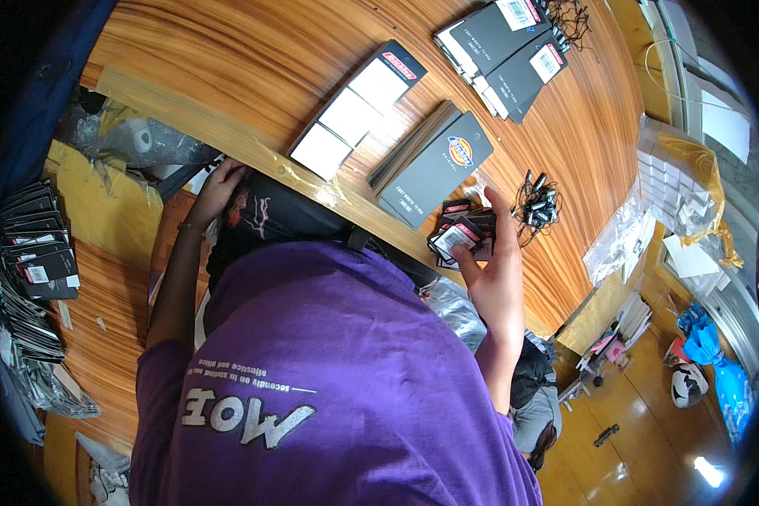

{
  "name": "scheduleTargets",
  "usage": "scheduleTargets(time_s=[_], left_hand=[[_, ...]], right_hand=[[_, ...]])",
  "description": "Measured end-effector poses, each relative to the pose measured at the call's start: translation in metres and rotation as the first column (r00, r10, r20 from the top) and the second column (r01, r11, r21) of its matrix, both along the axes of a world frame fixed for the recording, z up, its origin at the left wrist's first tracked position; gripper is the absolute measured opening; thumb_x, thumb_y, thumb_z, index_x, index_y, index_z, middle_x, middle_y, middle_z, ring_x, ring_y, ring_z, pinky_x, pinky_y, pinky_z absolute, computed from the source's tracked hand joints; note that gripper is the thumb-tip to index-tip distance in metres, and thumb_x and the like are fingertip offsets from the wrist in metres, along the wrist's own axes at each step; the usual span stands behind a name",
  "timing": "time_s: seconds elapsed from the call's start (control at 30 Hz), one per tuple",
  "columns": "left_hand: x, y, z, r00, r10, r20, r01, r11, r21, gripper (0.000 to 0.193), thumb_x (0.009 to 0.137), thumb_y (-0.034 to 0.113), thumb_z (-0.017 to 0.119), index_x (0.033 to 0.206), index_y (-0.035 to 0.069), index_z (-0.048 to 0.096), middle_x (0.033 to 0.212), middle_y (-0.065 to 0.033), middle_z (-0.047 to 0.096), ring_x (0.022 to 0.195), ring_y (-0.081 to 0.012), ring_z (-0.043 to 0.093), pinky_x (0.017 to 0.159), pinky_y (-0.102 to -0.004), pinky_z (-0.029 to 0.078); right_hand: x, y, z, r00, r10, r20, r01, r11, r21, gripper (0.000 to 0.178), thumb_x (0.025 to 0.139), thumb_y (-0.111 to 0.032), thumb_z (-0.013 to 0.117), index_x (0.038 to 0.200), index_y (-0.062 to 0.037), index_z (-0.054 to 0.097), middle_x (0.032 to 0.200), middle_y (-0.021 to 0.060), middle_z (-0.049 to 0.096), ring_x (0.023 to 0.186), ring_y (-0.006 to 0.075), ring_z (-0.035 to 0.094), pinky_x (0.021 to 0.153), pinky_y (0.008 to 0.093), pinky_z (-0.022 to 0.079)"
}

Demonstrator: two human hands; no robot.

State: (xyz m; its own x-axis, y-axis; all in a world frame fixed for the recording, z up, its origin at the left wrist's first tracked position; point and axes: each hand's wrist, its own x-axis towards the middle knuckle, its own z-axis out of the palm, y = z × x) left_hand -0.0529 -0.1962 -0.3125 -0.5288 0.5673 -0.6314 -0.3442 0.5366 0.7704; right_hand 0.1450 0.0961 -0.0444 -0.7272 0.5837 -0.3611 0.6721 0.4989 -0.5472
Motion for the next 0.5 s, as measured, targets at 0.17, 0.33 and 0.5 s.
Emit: scheduleTargets(time_s=[0.17, 0.33, 0.5], left_hand=[[-0.003, 0.016, 0.025, 0.994, -0.036, -0.107, 0.039, 0.999, 0.023, 0.023, 0.092, 0.013, 0.046, 0.107, -0.003, 0.052, 0.101, -0.0097, 0.058, 0.099, -0.0174, 0.053, 0.089, -0.0289, 0.038], [-0.003, 0.019, 0.042, 0.999, -0.002, -0.043, 0.0, 0.999, -0.038, 0.021, 0.091, 0.013, 0.047, 0.104, -0.003, 0.053, 0.098, -0.0103, 0.058, 0.096, -0.0186, 0.054, 0.087, -0.0288, 0.039], [-0.007, 0.013, 0.026, 0.971, -0.016, -0.238, 0.037, 0.996, 0.084, 0.02, 0.091, 0.013, 0.047, 0.102, -0.002, 0.052, 0.095, -0.0112, 0.058, 0.093, -0.0203, 0.055, 0.086, -0.0292, 0.04]], right_hand=[[-0.003, -0.004, -0.003, 0.987, -0.158, 0.004, 0.157, 0.976, -0.149, 0.068, 0.063, 0.01, 0.065, 0.125, -0.002, 0.041, 0.113, 0.0169, 0.05, 0.105, 0.0294, 0.052, 0.09, 0.0341, 0.042], [-0.003, 0.0, -0.007, 0.993, -0.084, -0.078, 0.077, 0.993, -0.086, 0.063, 0.062, 0.011, 0.064, 0.12, -0.0012, 0.045, 0.11, 0.0146, 0.053, 0.101, 0.0252, 0.055, 0.088, 0.0326, 0.043], [-0.012, -0.006, -0.001, 0.971, -0.23, -0.063, 0.205, 0.941, -0.27, 0.057, 0.064, 0.012, 0.062, 0.118, -0.0011, 0.046, 0.103, 0.0117, 0.058, 0.098, 0.0211, 0.058, 0.086, 0.0292, 0.044]])
